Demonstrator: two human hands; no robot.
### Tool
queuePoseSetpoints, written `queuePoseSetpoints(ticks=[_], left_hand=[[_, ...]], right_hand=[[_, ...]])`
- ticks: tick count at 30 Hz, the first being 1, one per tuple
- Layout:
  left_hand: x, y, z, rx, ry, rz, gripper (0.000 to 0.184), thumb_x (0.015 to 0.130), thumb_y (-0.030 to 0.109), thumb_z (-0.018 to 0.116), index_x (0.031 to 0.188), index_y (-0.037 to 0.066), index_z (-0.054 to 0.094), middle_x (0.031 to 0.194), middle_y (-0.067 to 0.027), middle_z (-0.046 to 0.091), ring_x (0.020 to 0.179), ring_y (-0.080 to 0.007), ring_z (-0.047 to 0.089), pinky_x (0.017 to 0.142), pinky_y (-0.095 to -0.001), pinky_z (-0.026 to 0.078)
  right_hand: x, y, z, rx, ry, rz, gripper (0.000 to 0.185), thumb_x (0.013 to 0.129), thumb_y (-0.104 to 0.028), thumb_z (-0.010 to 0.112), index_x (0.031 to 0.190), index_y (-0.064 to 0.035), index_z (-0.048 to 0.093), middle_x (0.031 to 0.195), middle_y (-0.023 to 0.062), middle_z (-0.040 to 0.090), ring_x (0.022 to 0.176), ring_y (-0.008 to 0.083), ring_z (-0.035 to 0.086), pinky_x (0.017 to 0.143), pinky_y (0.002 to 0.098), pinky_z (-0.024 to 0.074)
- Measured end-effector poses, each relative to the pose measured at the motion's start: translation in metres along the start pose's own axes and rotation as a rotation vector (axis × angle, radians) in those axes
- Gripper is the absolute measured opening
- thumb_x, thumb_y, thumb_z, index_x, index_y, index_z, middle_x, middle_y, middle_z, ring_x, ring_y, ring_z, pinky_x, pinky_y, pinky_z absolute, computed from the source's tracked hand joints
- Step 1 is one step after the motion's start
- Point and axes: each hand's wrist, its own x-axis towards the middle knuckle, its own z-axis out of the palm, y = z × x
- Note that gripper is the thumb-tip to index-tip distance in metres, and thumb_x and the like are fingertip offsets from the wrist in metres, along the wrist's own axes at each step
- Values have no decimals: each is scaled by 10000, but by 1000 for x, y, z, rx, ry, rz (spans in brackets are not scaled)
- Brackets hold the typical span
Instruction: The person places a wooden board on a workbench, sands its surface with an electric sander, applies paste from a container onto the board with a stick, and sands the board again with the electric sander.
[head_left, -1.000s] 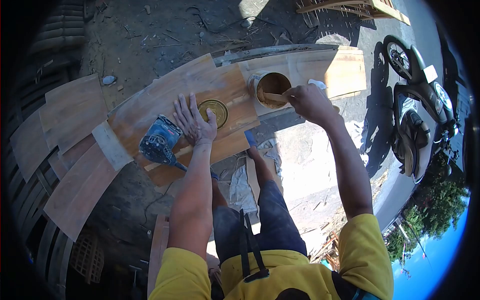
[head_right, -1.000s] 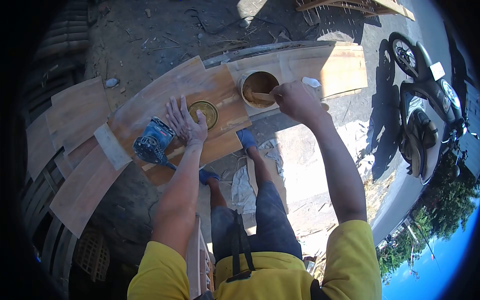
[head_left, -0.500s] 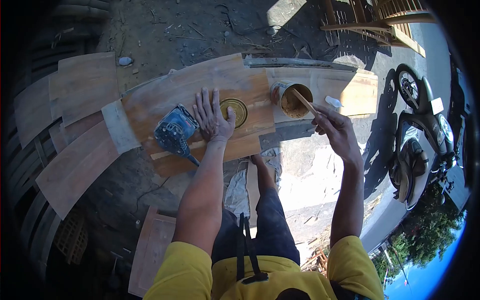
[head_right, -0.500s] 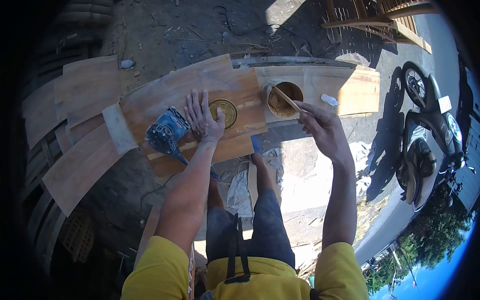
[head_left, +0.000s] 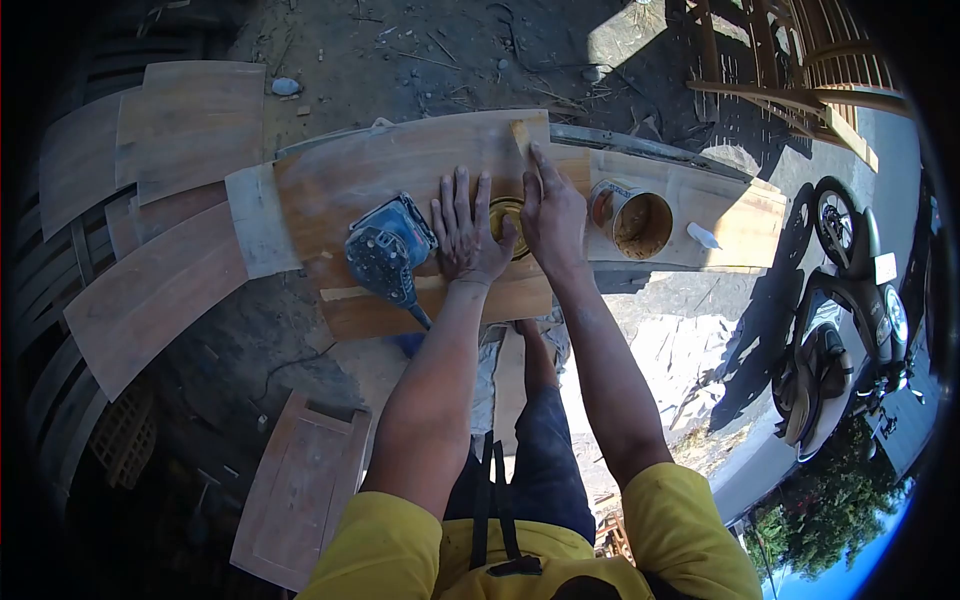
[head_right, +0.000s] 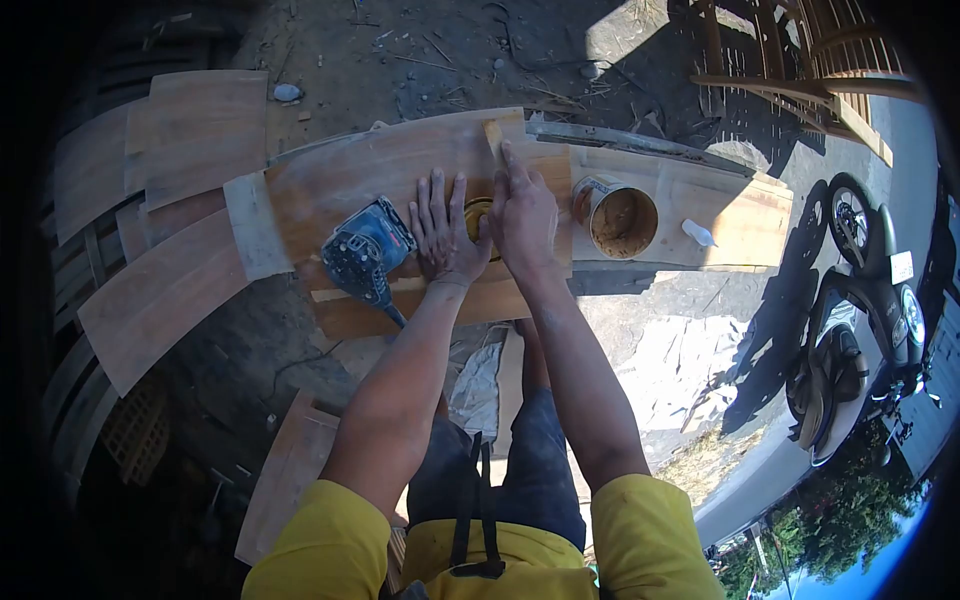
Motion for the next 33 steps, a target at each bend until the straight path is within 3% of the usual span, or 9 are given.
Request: queuePoseSetpoints(ticks=[3,8,12,15,17,20,22,29,33], left_hand=[[-3,-1,2,-3,7,0,834,966,408,651,1689,190,296,1762,-160,235,1647,-392,153,1321,-591,107],[-1,-2,5,-7,20,-1,782,994,459,573,1691,205,325,1757,-141,267,1650,-372,174,1328,-568,105],[2,-2,2,4,20,-1,793,979,456,579,1688,202,331,1752,-147,279,1645,-377,190,1324,-571,124],[0,-1,-1,-15,-14,23,818,954,418,622,1679,179,327,1758,-162,251,1644,-399,163,1320,-587,116],[1,-1,1,30,27,29,818,948,402,620,1680,178,330,1756,-163,264,1639,-400,188,1315,-587,141],[2,1,-1,52,34,32,823,949,402,619,1685,184,324,1758,-155,268,1633,-397,214,1308,-591,163],[1,2,0,61,37,36,825,948,404,620,1687,189,322,1758,-150,269,1632,-395,219,1306,-591,171],[1,1,2,95,62,53,804,961,396,611,1686,198,326,1760,-143,270,1635,-395,213,1302,-593,178],[1,3,1,114,60,48,798,962,389,615,1681,192,332,1757,-148,272,1637,-399,205,1301,-600,180]], right_hand=[[2,-3,5,-122,-99,104,382,1066,-181,579,1423,-75,662,1169,294,735,994,450,744,840,514,588],[13,-9,10,-109,17,-20,382,1071,-184,553,1415,-56,662,1007,297,748,911,463,742,818,530,583],[3,-4,9,-247,-72,59,384,1069,-187,564,1419,-60,660,1039,286,754,947,451,747,837,522,586],[-28,12,-38,-206,-125,12,450,1061,-197,578,1496,-80,584,988,218,732,896,427,744,793,519,597],[-50,3,-95,-154,93,-57,384,1054,-166,605,1435,-129,635,1006,157,730,884,399,743,775,509,590],[-60,28,-178,-489,41,149,304,1057,-153,609,1332,-229,714,988,111,718,844,369,735,732,494,578],[-52,46,-203,-665,-157,122,300,1007,-121,623,1274,-199,736,955,112,735,849,342,747,721,471,582],[-8,86,-159,-827,-460,-241,97,912,-99,659,890,-84,752,803,156,751,827,312,771,722,447,585],[16,89,-166,-760,-531,-241,102,876,-97,688,831,-93,780,812,147,760,821,320,767,727,446,585]])
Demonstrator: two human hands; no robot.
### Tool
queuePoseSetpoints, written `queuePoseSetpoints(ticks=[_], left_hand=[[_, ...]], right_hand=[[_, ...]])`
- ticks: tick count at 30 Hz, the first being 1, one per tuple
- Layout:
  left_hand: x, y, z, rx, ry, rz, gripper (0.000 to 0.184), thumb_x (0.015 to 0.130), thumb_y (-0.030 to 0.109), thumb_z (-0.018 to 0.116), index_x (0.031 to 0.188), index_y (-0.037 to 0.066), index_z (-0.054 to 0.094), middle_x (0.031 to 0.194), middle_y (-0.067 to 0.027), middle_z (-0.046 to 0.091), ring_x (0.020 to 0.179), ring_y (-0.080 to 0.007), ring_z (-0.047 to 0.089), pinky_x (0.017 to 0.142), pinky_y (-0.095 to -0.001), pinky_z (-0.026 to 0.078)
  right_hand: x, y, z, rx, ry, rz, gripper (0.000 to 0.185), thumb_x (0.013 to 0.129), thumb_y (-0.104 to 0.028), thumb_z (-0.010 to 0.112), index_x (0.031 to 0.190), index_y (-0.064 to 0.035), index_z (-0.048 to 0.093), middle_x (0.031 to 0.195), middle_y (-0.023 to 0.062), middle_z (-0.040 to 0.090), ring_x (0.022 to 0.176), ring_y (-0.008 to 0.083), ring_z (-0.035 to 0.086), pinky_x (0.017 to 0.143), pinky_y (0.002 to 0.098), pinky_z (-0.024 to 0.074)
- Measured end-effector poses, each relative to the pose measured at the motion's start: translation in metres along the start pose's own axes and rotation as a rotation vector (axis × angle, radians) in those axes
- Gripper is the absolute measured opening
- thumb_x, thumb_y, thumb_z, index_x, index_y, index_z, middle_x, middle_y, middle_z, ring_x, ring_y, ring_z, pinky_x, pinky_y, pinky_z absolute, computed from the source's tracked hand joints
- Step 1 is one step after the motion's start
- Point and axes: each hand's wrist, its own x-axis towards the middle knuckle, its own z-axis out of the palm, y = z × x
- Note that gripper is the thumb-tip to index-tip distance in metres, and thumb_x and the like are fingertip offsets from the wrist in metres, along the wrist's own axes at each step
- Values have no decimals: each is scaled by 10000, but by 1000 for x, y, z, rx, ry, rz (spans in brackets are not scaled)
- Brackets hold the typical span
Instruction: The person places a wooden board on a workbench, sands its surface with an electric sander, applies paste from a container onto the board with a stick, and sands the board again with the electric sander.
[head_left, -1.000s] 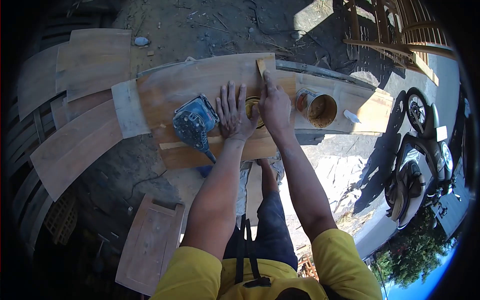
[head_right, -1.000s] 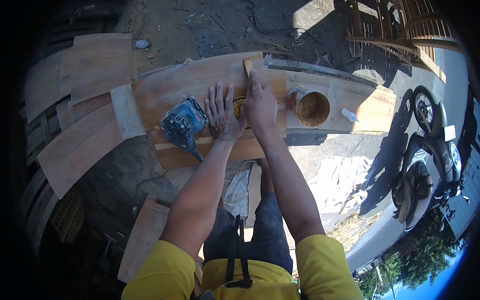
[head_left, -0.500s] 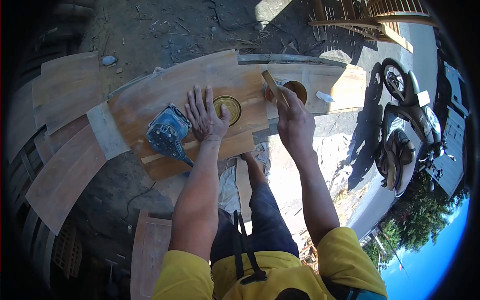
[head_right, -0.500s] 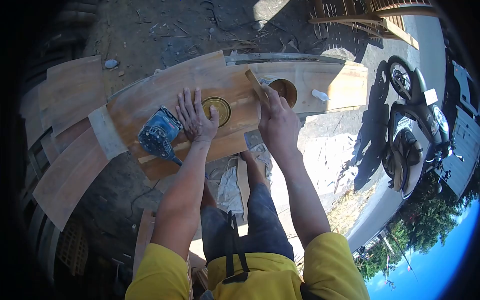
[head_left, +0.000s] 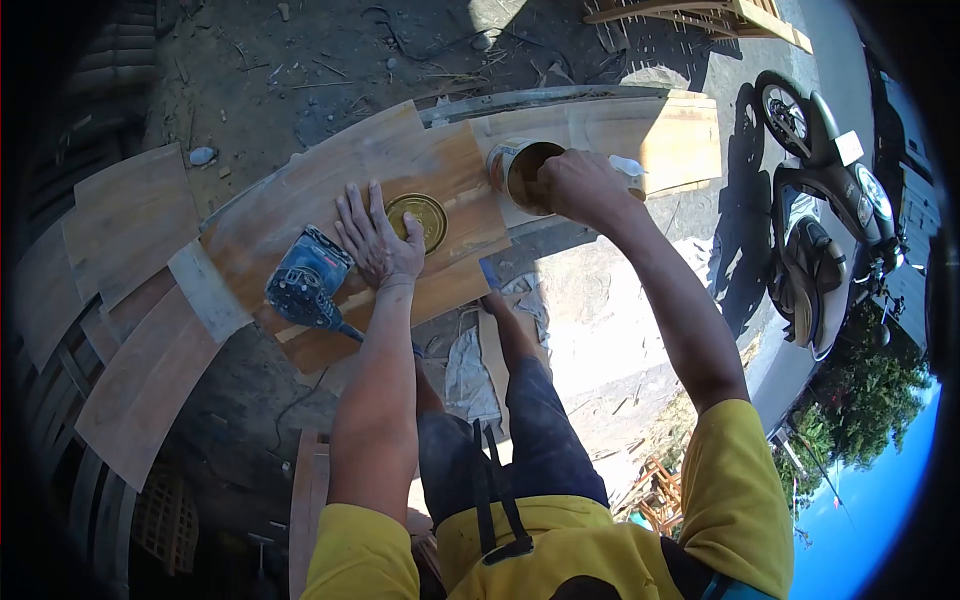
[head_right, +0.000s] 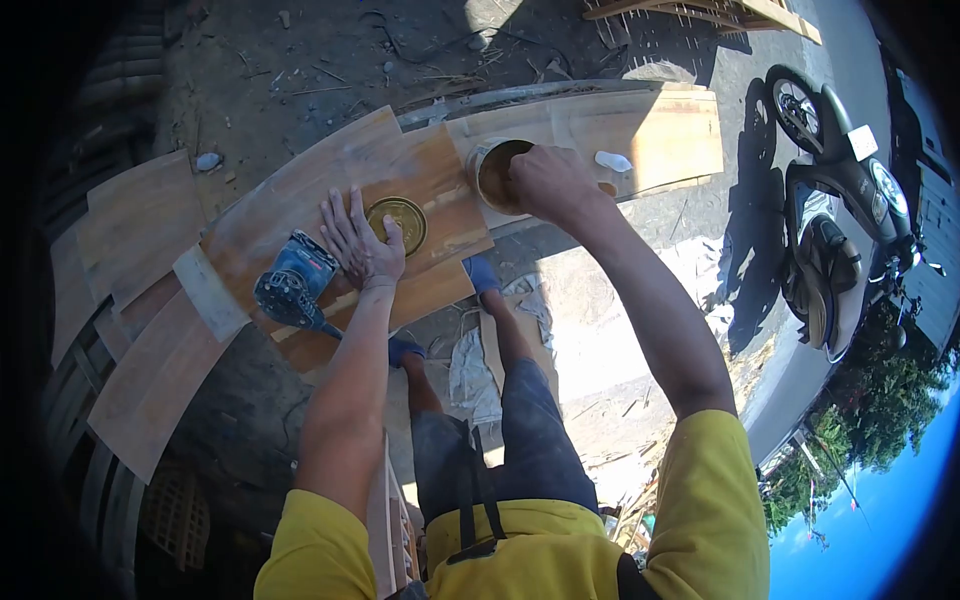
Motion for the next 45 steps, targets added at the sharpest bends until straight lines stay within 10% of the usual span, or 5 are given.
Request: queuePoseSetpoints(ticks=[10,18,27,31,45], left_hand=[[0,-2,4,24,10,18,805,955,410,597,1683,198,328,1755,-155,275,1634,-411,211,1297,-605,185],[0,-3,5,31,18,21,791,964,406,596,1679,193,332,1752,-157,280,1630,-411,221,1293,-606,194],[0,-1,2,-3,14,20,771,974,382,600,1674,180,346,1750,-168,276,1631,-423,205,1286,-623,191],[-1,-1,1,0,12,23,773,974,386,600,1673,179,347,1750,-169,276,1632,-421,203,1287,-621,189],[0,-1,1,10,4,16,787,972,397,606,1677,176,335,1756,-153,268,1640,-402,191,1298,-608,172]], right_hand=[[-20,54,-7,511,-98,7,223,830,-38,718,987,-108,860,923,152,804,888,359,761,846,454,591],[-45,62,-21,860,-207,242,218,940,-96,770,1145,-102,842,835,88,792,673,149,718,612,333,569],[-65,38,-7,235,208,51,173,949,-107,719,1071,-60,832,817,144,767,750,310,761,674,419,582],[-25,3,-6,-46,-58,-2,131,895,-109,702,836,-34,790,878,184,782,845,356,780,744,453,603],[-17,66,-26,501,-207,-48,244,896,-34,732,1066,-147,866,989,128,817,910,323,771,865,427,593]])
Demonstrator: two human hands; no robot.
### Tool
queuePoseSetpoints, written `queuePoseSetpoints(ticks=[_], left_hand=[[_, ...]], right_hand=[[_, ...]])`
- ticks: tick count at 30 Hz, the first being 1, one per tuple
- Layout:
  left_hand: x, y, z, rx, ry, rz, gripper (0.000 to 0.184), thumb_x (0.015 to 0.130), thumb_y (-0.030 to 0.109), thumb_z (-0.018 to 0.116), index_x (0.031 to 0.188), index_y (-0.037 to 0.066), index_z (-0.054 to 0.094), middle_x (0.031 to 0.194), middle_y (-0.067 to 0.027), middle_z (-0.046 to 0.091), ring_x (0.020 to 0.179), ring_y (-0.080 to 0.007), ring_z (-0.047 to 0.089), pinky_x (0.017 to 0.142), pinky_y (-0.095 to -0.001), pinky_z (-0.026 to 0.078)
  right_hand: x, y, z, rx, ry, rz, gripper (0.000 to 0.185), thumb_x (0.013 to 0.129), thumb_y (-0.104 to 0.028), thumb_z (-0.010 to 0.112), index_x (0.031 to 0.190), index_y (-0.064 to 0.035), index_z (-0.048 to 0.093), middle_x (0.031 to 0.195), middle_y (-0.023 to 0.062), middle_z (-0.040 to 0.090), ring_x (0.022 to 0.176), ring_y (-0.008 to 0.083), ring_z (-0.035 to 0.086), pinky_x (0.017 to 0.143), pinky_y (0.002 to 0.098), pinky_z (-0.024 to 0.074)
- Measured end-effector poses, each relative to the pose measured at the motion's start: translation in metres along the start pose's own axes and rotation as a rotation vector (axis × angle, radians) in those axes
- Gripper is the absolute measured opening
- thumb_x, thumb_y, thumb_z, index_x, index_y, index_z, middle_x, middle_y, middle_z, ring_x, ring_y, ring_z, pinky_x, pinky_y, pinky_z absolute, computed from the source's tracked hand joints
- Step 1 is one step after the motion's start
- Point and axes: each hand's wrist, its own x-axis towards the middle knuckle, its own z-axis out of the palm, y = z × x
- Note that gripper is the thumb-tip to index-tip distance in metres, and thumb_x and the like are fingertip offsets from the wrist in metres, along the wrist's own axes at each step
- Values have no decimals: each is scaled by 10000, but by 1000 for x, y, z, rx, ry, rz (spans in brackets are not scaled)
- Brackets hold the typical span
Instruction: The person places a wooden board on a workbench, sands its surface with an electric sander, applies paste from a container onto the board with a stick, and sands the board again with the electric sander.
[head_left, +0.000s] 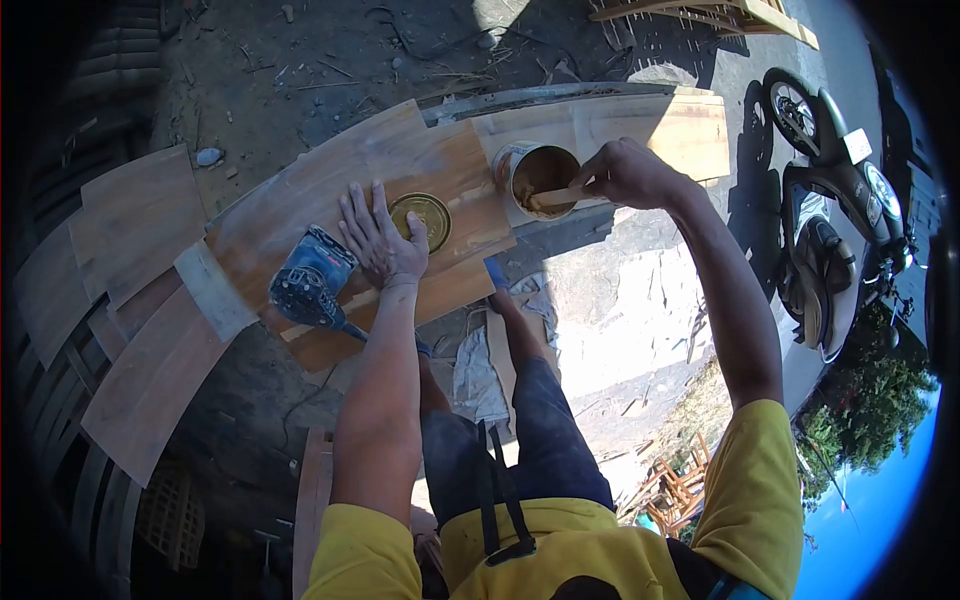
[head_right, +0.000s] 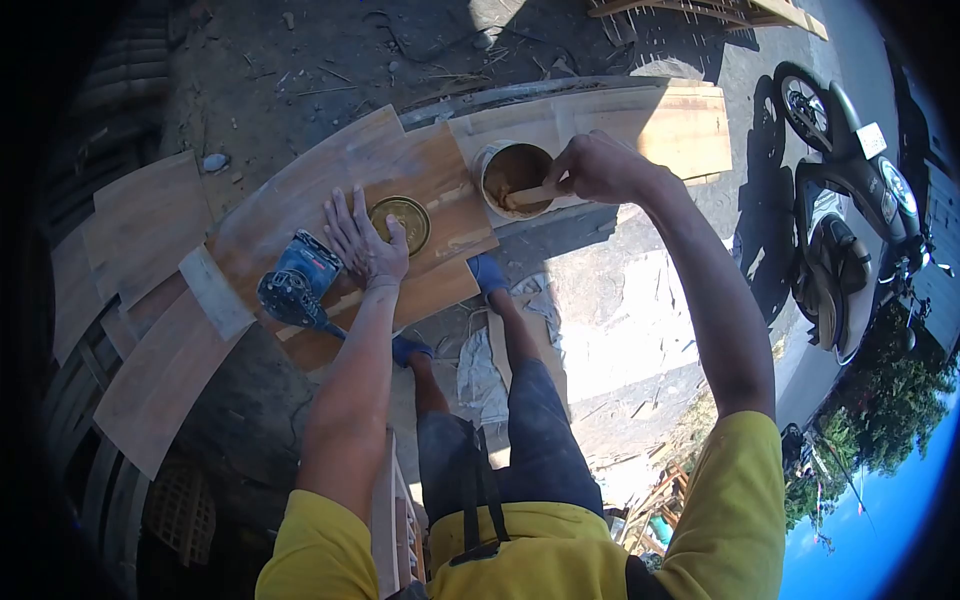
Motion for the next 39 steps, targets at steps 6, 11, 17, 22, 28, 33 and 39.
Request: queuePoseSetpoints(ticks=[6,11,17,22,28,33,39], left_hand=[[0,1,-2,-8,4,5,776,974,390,603,1673,175,342,1751,-160,276,1634,-418,201,1291,-617,186],[0,0,-1,-6,3,8,771,976,386,603,1672,175,345,1752,-161,275,1634,-418,202,1291,-619,186],[0,1,-2,-9,10,0,780,972,387,608,1675,181,338,1751,-157,275,1634,-410,204,1295,-615,184],[0,-1,1,-26,21,-9,790,963,383,612,1678,190,335,1754,-147,276,1633,-400,211,1297,-610,184],[0,-1,1,-28,24,-13,814,944,388,620,1682,199,332,1761,-135,270,1633,-394,218,1299,-599,187],[0,1,0,-25,10,-20,814,946,395,612,1684,202,330,1760,-138,275,1632,-391,225,1298,-595,190],[0,0,1,-20,20,-13,810,949,404,603,1684,200,331,1759,-139,277,1633,-394,222,1298,-598,190]], right_hand=[[-27,-12,6,71,79,186,244,938,-69,736,1141,-149,846,944,125,816,870,292,773,819,417,598],[-18,-30,50,-441,280,94,272,924,-64,679,1123,-178,825,923,152,780,905,311,761,790,461,589],[-19,-9,44,-264,241,-21,323,899,10,651,1104,-154,840,938,129,792,895,296,769,800,456,600],[-38,5,27,188,80,182,285,989,-83,707,1258,-104,801,954,141,804,778,208,746,752,356,600],[-67,9,34,533,147,279,269,1010,-106,706,1263,-85,795,932,117,797,771,182,718,740,330,578],[-62,-21,39,24,290,248,291,982,-85,679,1242,-110,806,954,126,804,815,259,757,757,381,593],[13,-45,59,-554,141,37,170,868,-74,698,951,-138,833,864,138,779,876,333,768,797,470,597]])
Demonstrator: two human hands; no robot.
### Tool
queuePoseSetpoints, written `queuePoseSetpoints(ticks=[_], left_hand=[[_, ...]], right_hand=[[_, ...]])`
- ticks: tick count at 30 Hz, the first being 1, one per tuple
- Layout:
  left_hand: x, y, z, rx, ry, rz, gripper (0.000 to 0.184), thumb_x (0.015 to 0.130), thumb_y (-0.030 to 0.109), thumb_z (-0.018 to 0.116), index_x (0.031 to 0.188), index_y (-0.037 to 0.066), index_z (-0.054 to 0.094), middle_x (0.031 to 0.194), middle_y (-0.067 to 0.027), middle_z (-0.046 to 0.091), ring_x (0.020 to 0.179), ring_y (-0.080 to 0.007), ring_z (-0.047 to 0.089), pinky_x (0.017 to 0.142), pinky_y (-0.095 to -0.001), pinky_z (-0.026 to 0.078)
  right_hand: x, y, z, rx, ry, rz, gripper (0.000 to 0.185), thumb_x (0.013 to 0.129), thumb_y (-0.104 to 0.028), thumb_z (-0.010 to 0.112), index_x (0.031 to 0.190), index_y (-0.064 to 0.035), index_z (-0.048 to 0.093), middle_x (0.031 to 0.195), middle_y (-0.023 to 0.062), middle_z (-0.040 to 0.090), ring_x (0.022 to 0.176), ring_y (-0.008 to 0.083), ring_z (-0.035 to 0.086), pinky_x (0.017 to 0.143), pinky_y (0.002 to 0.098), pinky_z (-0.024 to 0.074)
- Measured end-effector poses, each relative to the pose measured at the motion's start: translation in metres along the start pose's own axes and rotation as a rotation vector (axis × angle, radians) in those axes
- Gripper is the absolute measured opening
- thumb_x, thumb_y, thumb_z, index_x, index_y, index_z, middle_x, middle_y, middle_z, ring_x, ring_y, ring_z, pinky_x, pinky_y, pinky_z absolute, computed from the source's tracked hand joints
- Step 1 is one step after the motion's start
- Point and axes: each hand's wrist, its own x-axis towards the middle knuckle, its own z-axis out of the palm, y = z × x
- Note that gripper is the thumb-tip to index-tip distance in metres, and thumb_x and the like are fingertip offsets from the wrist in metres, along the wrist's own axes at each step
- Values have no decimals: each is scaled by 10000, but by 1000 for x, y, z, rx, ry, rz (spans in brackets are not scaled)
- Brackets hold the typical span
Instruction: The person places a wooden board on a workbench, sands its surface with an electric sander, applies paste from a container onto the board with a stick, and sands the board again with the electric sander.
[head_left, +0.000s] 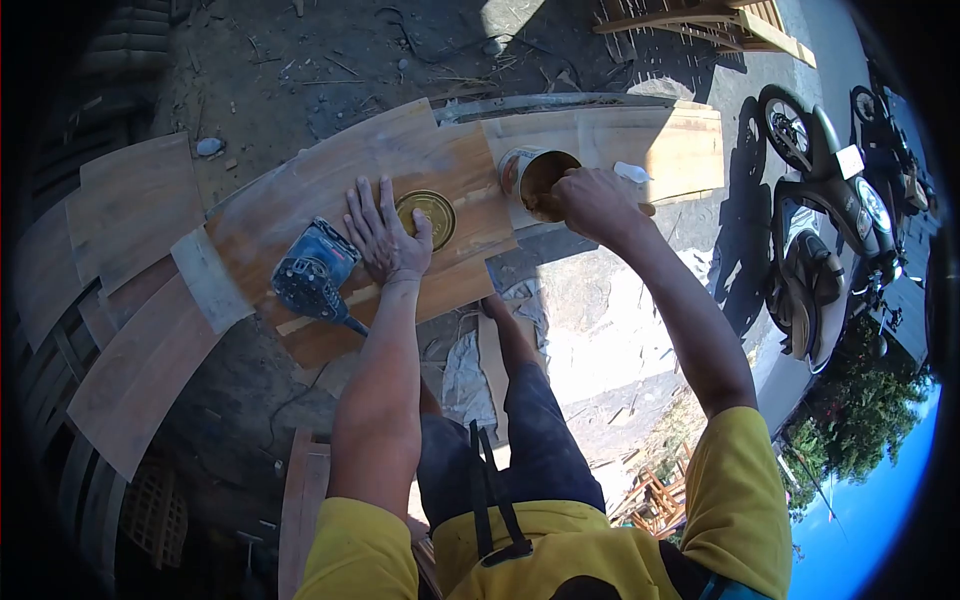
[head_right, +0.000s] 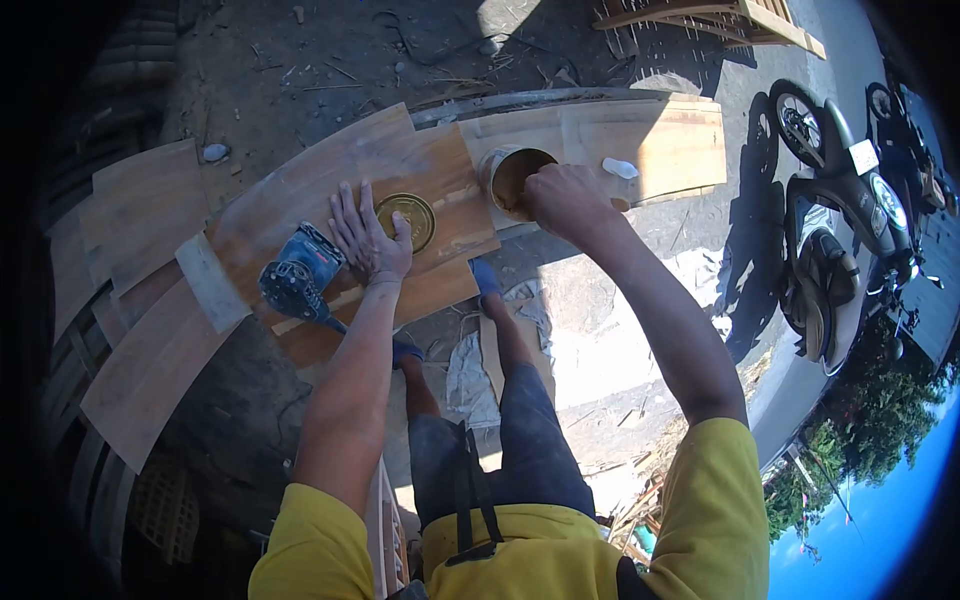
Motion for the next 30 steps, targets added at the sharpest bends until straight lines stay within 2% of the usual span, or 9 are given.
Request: queuePoseSetpoints(ticks=[4,6,8,14,16,20,23,26,30], left_hand=[[0,0,1,-10,4,1,809,950,403,602,1684,197,331,1757,-140,279,1633,-396,220,1298,-600,189],[0,0,1,-5,1,2,803,956,404,599,1683,195,331,1755,-141,280,1634,-398,218,1298,-603,186],[0,-1,1,-3,-1,4,798,960,405,597,1683,194,331,1755,-142,279,1634,-398,216,1296,-607,186],[-1,0,0,11,-12,18,783,974,405,586,1680,181,334,1755,-156,271,1635,-413,201,1290,-619,185],[-1,0,0,21,-15,23,780,976,404,583,1679,177,334,1755,-160,269,1635,-418,197,1289,-621,185],[-1,1,-1,16,-17,21,776,978,396,585,1678,172,335,1756,-165,264,1634,-424,194,1288,-623,185],[-1,1,1,8,-19,15,782,972,389,593,1678,174,334,1757,-165,262,1635,-421,194,1291,-623,179],[-4,5,-1,-22,-35,1,793,961,384,603,1678,175,334,1757,-167,260,1637,-417,191,1298,-618,170],[0,0,-7,-46,-60,-31,807,947,377,614,1678,177,336,1757,-173,254,1639,-411,184,1310,-603,152]], right_hand=[[11,23,-8,208,-111,48,158,845,-81,730,938,-135,846,896,138,788,880,348,762,814,472,595],[6,44,-7,371,-77,27,214,819,-67,755,983,-155,861,939,134,799,889,358,755,828,470,593],[4,59,2,388,-79,-6,288,821,-27,741,1029,-177,871,984,139,808,912,354,762,850,458,596],[-12,69,1,584,-85,18,275,886,-34,722,1083,-160,867,1024,128,823,936,308,785,864,426,606],[-16,69,-3,693,-102,76,224,912,-22,767,1114,-72,850,988,133,828,733,210,756,699,365,614],[-28,72,-13,823,-200,226,230,931,-65,742,1130,-108,851,895,115,806,787,198,759,750,350,596],[-48,81,-11,865,-191,230,258,971,-95,729,1214,-57,806,861,106,775,782,156,730,727,317,578],[-70,68,-12,1089,-89,299,308,1038,-140,667,1305,-1,732,897,86,769,840,152,721,744,323,567],[-62,-4,-21,1282,138,229,376,1074,-126,614,1441,-88,686,938,88,755,842,136,668,768,316,533]])
